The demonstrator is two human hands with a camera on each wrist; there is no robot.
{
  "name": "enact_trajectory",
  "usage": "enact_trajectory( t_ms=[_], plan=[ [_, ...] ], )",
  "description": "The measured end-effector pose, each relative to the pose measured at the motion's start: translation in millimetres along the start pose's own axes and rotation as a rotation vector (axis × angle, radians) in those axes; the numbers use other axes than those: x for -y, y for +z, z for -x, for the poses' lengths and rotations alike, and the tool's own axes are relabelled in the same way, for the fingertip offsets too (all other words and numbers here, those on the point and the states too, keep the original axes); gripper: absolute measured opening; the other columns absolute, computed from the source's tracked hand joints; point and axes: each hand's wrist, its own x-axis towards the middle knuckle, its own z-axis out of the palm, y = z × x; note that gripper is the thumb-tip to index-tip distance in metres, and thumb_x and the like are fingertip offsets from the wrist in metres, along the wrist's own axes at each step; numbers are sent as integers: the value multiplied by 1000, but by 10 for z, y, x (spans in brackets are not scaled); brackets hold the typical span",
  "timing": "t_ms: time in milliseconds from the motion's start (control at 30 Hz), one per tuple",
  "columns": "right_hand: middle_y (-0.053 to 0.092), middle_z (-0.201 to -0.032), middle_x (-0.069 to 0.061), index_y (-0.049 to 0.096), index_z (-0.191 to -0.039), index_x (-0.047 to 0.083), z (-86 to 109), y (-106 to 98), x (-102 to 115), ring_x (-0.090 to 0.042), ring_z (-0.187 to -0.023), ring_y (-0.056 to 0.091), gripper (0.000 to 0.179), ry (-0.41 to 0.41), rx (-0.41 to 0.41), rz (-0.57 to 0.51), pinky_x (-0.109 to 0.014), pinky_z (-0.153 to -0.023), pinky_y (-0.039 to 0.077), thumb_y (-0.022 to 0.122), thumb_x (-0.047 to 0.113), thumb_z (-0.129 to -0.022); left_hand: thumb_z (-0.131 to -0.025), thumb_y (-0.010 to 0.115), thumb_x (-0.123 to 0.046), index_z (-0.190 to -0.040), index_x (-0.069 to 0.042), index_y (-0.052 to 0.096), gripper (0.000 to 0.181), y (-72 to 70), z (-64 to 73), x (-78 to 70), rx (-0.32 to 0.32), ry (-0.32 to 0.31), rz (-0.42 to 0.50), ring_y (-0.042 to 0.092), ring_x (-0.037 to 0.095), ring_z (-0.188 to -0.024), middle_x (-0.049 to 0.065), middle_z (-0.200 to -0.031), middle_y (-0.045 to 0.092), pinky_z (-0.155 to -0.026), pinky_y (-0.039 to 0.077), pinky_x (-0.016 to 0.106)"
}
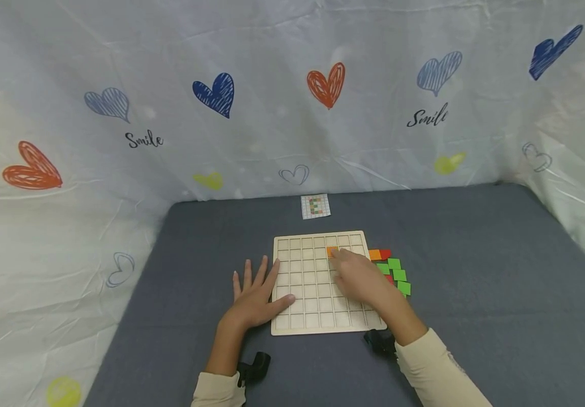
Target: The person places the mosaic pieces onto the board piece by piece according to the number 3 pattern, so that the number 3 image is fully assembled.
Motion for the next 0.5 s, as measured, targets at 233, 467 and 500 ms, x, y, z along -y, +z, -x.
enact_trajectory(
  t_ms=[233,467,500],
  plan=[
    [51,-143,-24,64,-126,-5,256,-45,-3,-41,-137,43,35,-16,73,-144,-53,-109,37,65,4,-93,-94,54,-66,-163,-21,15,91,-1,-16,18,1,2,-5,-18,41,-148,9,-168,1,-110,-16,65],
    [63,-128,-16,67,-125,-1,591,-145,-290,-33,-119,59,32,-53,-33,-262,-49,-97,48,64,0,-93,-93,53,-67,-163,-22,14,92,14,-9,27,4,9,-13,-18,41,-148,9,-168,0,-110,-16,65],
    [66,-123,-13,68,-123,0,649,-170,-336,-31,-113,61,30,-42,-62,-250,-48,-94,50,66,0,-92,-93,53,-67,-163,-22,14,92,16,-5,25,5,9,-15,-18,41,-148,9,-168,0,-110,-16,65]
  ],
)
